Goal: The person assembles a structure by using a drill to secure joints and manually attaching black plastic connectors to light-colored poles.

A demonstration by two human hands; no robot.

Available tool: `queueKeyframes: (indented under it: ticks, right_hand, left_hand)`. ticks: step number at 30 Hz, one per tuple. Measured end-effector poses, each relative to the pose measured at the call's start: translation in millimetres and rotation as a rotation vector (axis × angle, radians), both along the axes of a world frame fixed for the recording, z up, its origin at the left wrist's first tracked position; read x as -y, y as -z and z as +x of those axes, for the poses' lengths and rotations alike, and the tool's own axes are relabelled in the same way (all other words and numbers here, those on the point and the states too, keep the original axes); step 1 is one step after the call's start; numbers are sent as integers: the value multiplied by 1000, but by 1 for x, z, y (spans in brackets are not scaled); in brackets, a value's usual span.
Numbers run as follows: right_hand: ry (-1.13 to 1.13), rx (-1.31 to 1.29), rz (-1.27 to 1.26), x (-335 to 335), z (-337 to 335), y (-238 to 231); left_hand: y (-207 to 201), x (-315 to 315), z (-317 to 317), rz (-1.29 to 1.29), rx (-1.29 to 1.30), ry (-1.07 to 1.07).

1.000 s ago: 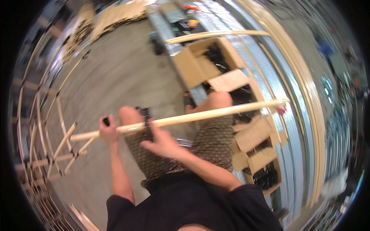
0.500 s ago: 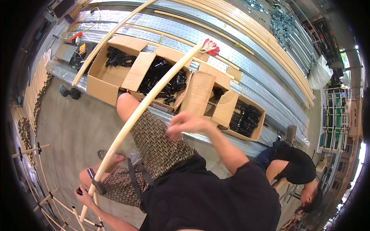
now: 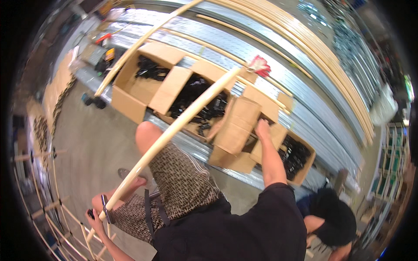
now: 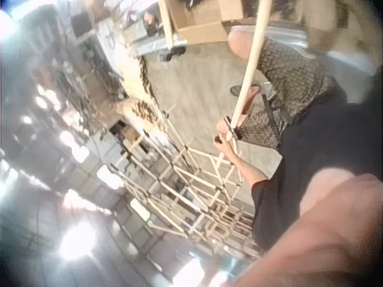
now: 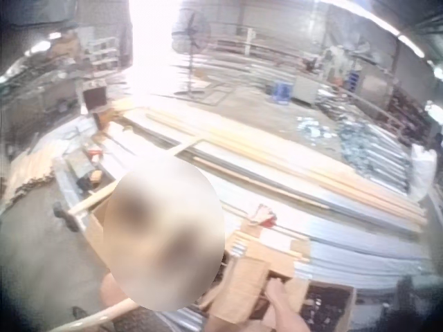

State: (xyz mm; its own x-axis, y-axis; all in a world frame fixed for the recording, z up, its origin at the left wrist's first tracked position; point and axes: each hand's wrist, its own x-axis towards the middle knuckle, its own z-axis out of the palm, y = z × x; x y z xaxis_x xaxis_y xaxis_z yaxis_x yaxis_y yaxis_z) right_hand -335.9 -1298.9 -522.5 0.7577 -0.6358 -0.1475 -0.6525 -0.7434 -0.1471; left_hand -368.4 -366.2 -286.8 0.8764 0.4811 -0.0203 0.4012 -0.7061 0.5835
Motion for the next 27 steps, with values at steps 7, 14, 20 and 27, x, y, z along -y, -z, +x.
queueKeyframes:
  ticks: [7,14,20,27]
  right_hand:
    - [-54,-655,-34,44,8,31]
    - [-222,-676,-30,66,7,45]
    - [-801,-754,-190,134,-30,96]
    - [-366,-331,-80,123,-14,74]
  left_hand:
    - [-23,37,10,137,-48,-29]
    - [-37,46,-24,125,-132,-128]
    - [-16,28,34,176,-173,-15]
    - [-45,54,5,-156,-125,-285]
